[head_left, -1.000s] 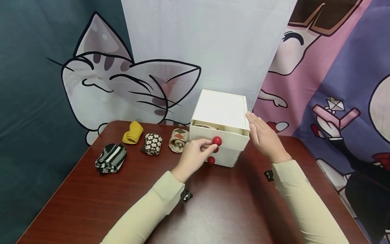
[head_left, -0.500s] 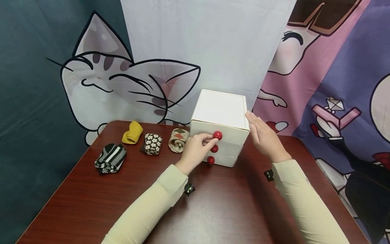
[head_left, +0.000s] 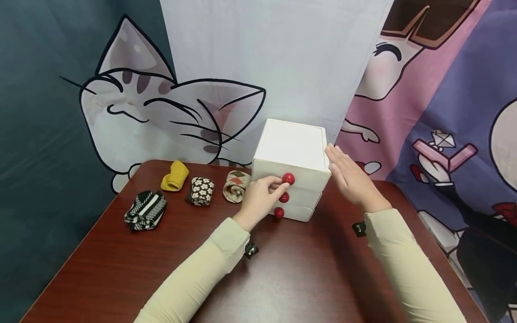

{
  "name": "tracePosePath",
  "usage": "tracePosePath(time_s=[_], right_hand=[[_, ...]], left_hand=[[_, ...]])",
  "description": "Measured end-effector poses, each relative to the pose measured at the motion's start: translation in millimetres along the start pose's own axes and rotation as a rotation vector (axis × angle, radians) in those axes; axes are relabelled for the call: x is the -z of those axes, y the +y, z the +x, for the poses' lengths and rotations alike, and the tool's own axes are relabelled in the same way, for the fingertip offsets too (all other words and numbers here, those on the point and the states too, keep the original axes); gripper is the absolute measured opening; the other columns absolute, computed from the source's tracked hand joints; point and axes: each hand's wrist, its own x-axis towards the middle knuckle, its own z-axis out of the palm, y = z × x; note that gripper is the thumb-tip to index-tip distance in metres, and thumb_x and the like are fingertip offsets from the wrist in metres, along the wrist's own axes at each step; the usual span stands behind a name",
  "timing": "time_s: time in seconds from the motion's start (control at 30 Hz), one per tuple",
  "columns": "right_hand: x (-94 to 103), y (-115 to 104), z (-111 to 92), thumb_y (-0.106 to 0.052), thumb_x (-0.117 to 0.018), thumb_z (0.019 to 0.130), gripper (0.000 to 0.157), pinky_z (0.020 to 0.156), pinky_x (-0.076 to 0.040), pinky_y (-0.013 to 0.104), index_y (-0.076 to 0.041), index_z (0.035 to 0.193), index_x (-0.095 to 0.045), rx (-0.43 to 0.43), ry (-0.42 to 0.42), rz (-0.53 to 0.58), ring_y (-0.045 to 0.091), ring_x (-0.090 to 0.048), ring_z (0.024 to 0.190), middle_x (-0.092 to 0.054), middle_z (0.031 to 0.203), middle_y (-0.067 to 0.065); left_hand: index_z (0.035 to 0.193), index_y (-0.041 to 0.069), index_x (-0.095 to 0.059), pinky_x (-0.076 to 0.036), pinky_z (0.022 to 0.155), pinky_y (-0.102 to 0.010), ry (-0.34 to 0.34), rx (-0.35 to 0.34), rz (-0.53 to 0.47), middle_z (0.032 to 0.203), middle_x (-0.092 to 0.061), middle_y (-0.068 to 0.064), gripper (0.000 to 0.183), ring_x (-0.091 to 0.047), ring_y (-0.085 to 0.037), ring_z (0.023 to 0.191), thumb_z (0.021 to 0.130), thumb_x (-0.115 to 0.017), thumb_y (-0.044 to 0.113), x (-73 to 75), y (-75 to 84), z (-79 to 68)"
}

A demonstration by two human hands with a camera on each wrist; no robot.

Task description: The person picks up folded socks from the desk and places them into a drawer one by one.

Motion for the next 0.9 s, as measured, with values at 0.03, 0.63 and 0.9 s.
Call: tracePosePath(time_s=[0.03,0.63,0.9], right_hand=[[0.7,0,0,-0.027,-0.03,0.112,0.053,0.125,-0.011,0.044,-0.001,0.158,-0.029,-0.007,-0.009,-0.002,0.036,-0.019,0.153,-0.026,0.164,0.018],[0.5,-2,2,-0.028,-0.028,0.112,0.053,0.123,-0.014,0.05,0.0,0.157,-0.03,0.009,-0.015,-0.077,0.036,-0.023,0.152,-0.03,0.163,0.017],[-4.4,1,1,-0.028,-0.028,0.112,0.053,0.123,-0.016,0.05,0.0,0.157,-0.031,0.004,0.005,-0.054,0.035,-0.023,0.152,-0.031,0.163,0.017]], left_hand=[[0.116,0.012,-0.074,-0.056,0.084,-0.033,0.001,-0.005,0.001,0.102,-0.077,-0.001,0.031,-0.073,-0.013,0.09,0.099,-0.066,0.037,-0.2,-0.2,-0.1],[0.118,0.008,-0.072,-0.057,0.089,-0.038,0.025,-0.098,-0.103,0.109,-0.074,-0.002,0.023,-0.069,-0.016,0.1,0.1,-0.067,0.022,24.6,-18.0,-20.2],[0.114,0.007,-0.073,-0.057,0.083,-0.038,0.06,-0.014,-0.177,0.102,-0.074,-0.003,0.02,-0.069,-0.015,0.092,0.099,-0.067,0.019,23.1,-35.3,-26.1]])
